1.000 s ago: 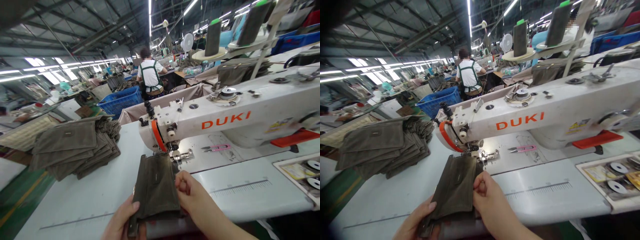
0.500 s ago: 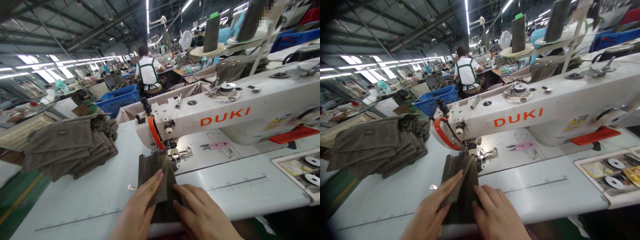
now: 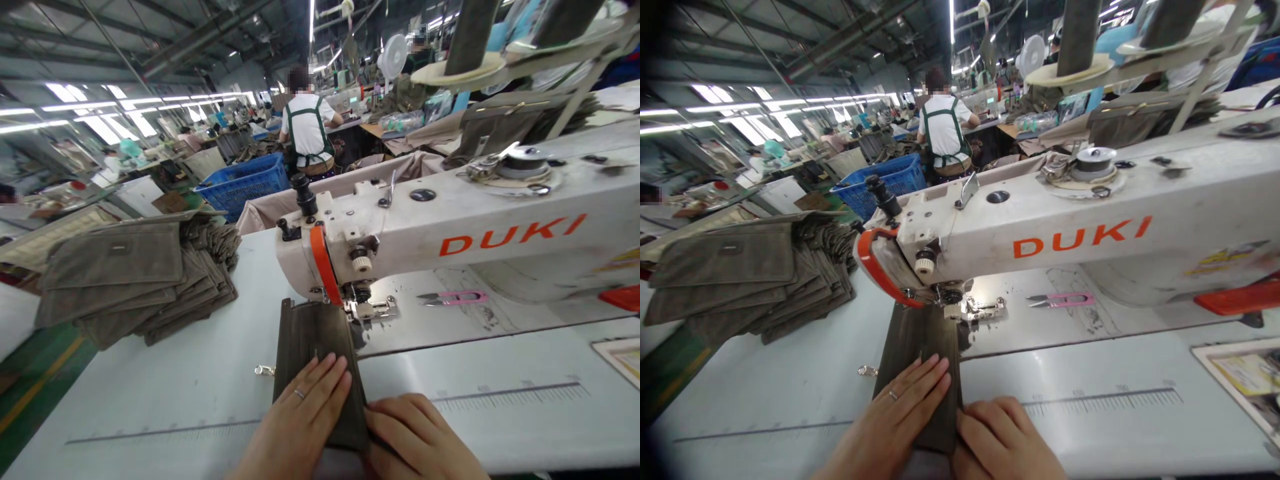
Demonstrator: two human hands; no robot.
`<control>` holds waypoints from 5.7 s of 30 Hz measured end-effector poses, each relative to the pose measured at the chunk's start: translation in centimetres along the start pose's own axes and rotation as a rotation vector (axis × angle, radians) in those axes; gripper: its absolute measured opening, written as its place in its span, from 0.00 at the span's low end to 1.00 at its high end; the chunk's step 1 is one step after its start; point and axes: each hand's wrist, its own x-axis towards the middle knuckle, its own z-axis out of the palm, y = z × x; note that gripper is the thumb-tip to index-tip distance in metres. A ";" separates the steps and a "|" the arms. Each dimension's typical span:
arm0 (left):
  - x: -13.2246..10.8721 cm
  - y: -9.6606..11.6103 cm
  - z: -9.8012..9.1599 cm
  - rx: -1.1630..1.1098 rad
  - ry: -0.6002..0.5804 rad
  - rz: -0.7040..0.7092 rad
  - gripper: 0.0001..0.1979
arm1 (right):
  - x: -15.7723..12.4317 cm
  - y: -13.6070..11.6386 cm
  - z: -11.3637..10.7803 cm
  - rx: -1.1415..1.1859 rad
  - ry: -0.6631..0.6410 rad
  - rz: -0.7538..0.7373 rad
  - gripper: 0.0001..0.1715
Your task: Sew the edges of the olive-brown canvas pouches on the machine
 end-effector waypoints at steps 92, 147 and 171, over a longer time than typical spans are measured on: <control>6.4 -6.1 -0.2 -0.616 0.152 -0.178 0.06 | 8.6 7.4 -2.3 0.168 -0.374 0.107 0.16; 7.0 -8.0 1.0 -0.447 0.270 -0.125 0.11 | 8.0 7.3 -1.2 -0.029 -0.387 0.199 0.22; 7.6 -8.8 1.7 -0.321 0.242 -0.297 0.12 | 8.4 7.6 -1.5 0.076 -0.365 0.215 0.14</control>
